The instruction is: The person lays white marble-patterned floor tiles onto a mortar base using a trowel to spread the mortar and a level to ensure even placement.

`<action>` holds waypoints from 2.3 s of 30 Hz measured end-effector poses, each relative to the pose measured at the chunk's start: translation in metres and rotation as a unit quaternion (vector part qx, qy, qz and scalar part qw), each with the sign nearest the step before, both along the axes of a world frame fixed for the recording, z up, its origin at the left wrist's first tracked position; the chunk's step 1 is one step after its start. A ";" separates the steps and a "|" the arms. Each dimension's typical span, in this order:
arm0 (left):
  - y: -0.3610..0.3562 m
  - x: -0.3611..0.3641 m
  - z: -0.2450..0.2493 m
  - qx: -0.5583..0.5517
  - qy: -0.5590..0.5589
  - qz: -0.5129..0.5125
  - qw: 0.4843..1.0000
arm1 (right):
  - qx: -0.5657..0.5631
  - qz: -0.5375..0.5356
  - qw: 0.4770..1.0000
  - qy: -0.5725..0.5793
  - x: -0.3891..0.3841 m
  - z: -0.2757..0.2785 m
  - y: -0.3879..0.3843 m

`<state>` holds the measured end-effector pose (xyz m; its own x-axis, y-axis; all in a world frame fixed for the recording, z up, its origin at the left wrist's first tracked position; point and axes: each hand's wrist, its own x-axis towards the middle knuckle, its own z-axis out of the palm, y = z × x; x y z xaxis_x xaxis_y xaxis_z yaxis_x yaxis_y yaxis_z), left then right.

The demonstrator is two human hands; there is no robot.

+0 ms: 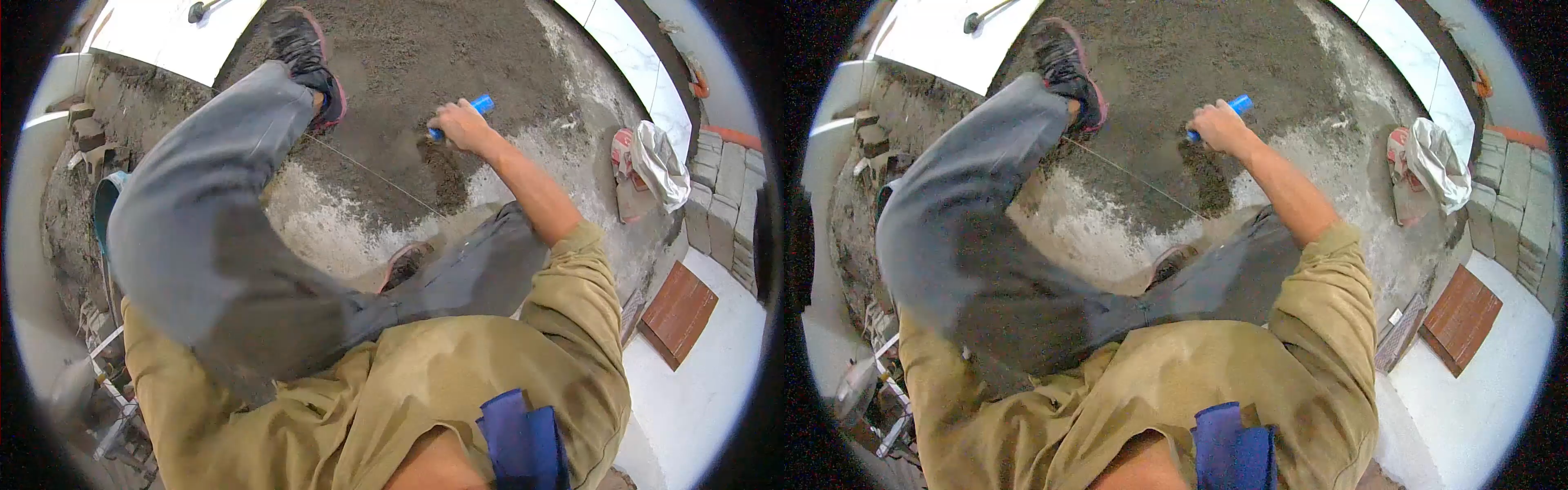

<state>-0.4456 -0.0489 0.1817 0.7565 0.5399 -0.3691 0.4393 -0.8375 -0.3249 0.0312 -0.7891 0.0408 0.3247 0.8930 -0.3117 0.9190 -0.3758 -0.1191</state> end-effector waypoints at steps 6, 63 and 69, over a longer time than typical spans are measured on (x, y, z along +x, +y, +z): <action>-0.131 -0.111 0.070 -0.037 -0.162 0.147 0.975 | -0.064 0.007 0.996 0.054 0.009 0.034 0.007; -0.049 0.152 0.026 -0.312 -0.374 0.505 0.712 | 0.048 -0.330 0.943 0.016 0.288 0.021 0.128; -0.048 0.146 0.023 -0.297 -0.388 0.497 0.717 | 0.033 -0.257 0.958 0.124 0.239 0.050 0.164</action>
<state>-0.2996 -0.0972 0.2048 0.2083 0.8768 -0.4333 0.7711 0.1252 0.6242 0.2701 -0.6248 0.0903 0.6498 0.6558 -0.3842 0.5550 -0.7548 -0.3497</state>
